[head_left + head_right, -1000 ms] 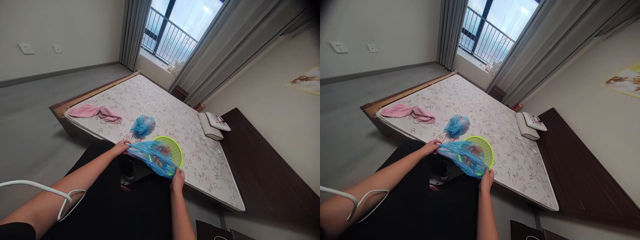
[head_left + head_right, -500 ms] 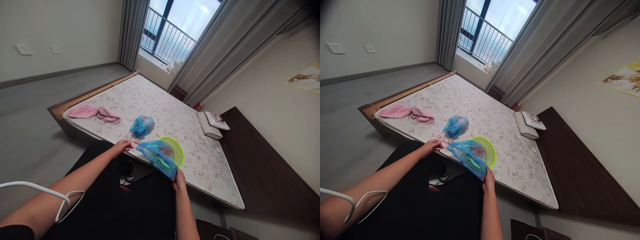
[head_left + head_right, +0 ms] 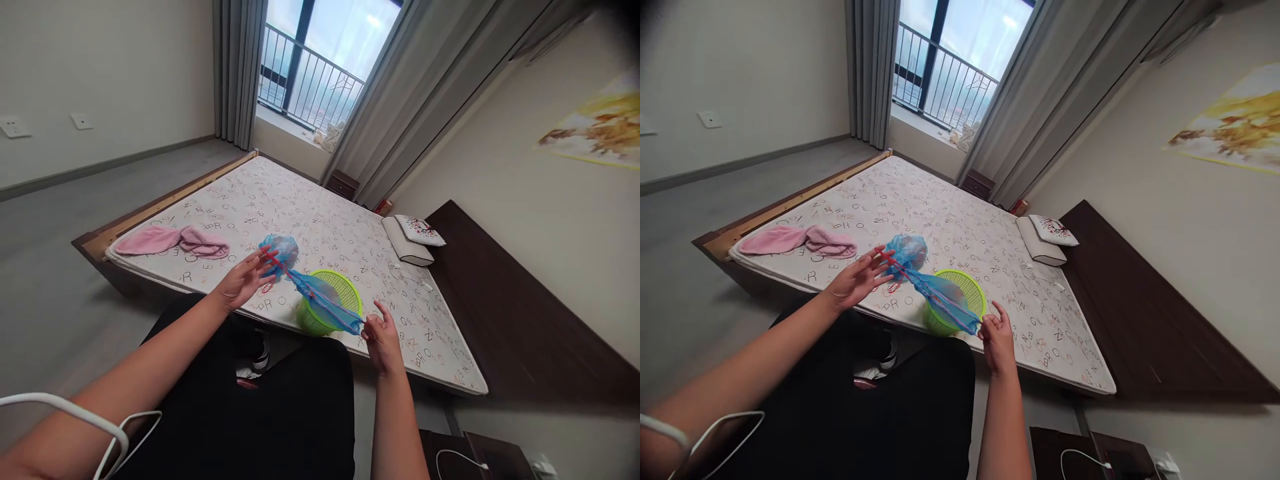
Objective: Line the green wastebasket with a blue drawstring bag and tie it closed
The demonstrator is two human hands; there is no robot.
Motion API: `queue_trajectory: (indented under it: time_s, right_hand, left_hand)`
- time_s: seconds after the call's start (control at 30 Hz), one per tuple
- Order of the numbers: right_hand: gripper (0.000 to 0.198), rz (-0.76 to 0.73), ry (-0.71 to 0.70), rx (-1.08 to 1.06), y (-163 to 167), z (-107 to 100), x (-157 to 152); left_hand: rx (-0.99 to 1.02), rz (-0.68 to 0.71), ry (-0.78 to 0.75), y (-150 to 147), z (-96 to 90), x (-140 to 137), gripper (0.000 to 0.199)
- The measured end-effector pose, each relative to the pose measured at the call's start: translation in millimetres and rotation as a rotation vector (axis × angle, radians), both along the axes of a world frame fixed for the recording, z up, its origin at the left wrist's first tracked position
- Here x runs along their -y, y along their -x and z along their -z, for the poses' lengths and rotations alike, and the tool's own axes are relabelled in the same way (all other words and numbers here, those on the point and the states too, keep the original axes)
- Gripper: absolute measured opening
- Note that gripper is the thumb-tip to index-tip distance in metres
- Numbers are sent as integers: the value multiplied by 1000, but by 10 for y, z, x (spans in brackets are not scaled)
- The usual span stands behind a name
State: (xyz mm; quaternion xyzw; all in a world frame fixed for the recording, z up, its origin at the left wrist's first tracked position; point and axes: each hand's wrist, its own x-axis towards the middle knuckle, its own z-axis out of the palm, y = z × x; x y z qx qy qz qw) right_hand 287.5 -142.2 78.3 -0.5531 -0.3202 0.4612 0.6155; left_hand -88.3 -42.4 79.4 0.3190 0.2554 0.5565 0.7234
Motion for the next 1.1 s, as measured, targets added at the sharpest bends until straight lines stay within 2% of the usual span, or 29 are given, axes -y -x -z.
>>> queue_trajectory:
  time_s: [0.1, 0.23, 0.33, 0.47, 0.57, 0.7, 0.8, 0.87, 0.93, 1.0, 1.1]
  right_hand:
    - [69, 13, -119, -121, 30, -321, 96]
    - [53, 22, -247, -163, 178, -580, 176]
    - [45, -71, -261, -103, 384, -707, 181]
    - [34, -215, -287, -79, 703, -869, 158]
    - [28, -302, -322, -93, 883, -984, 155]
    - [25, -321, -374, -147, 969, -1118, 182]
    - [20, -257, -414, -141, 905, -1189, 203]
    - [17, -183, -414, -102, 809, -1198, 205]
    - [20, -99, -358, -15, 698, -1166, 194]
    - [28, -48, -259, 119, 608, -1099, 181]
    - [41, -104, -114, 288, 580, -970, 171]
  left_hand:
    - [-37, -31, -65, -11, -198, -5, 83]
    - [-227, -25, -213, -99, -357, 45, 102]
    - [-431, 56, -420, -269, -489, 154, 100]
    - [-710, 136, -795, -616, -653, 359, 98]
    - [-794, 177, -993, -942, -623, 489, 106]
    - [-765, 229, -998, -1362, -328, 555, 99]
    - [-802, 235, -871, -1533, -85, 523, 88]
    - [-847, 244, -799, -1549, -2, 482, 86]
    - [-864, 279, -794, -1505, -13, 449, 88]
    - [-845, 308, -831, -1439, -112, 443, 86]
    - [-798, 245, -873, -1364, -351, 491, 77]
